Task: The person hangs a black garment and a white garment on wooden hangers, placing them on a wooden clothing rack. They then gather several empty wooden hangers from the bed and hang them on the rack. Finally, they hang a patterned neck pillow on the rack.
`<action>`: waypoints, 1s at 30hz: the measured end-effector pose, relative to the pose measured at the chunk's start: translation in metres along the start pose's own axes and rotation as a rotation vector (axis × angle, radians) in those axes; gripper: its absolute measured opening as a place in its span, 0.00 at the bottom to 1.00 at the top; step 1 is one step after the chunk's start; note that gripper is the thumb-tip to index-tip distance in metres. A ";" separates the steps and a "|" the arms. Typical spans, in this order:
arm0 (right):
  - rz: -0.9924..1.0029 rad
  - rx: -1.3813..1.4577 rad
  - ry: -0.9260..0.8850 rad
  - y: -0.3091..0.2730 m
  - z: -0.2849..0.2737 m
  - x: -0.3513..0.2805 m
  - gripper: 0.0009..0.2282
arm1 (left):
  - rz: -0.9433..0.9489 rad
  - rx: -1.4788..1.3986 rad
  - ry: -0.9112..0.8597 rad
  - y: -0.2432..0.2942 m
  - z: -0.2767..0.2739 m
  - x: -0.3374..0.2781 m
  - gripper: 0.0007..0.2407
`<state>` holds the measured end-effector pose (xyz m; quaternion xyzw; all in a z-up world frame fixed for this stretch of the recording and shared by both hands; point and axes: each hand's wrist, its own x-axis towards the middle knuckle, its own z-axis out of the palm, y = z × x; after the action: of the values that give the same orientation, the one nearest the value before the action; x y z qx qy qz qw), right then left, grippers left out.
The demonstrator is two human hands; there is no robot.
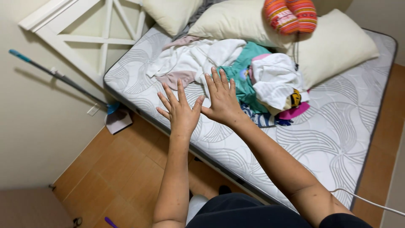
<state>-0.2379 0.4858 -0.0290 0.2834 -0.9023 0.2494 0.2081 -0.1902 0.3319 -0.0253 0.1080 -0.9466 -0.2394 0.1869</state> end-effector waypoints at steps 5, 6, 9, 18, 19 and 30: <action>0.089 -0.034 0.028 0.027 -0.019 -0.020 0.43 | 0.088 -0.021 -0.044 0.032 0.019 0.001 0.40; 0.107 -0.043 0.036 0.030 -0.023 -0.022 0.43 | 0.110 -0.039 -0.053 0.036 0.022 0.002 0.40; 0.168 -0.052 0.062 0.045 -0.031 -0.029 0.42 | 0.175 -0.039 -0.072 0.052 0.034 0.008 0.40; 0.361 -0.103 0.119 0.074 -0.059 -0.012 0.42 | 0.362 -0.080 -0.185 0.094 0.057 0.061 0.40; 0.372 -0.109 0.126 0.078 -0.059 -0.008 0.42 | 0.375 -0.083 -0.190 0.098 0.060 0.069 0.40; 0.531 -0.141 0.145 0.118 -0.054 0.009 0.41 | 0.466 -0.126 -0.294 0.126 0.096 0.114 0.41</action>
<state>-0.3043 0.5972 -0.0207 0.0036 -0.9429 0.2512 0.2187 -0.3465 0.4469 -0.0064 -0.1605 -0.9461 -0.2615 0.1039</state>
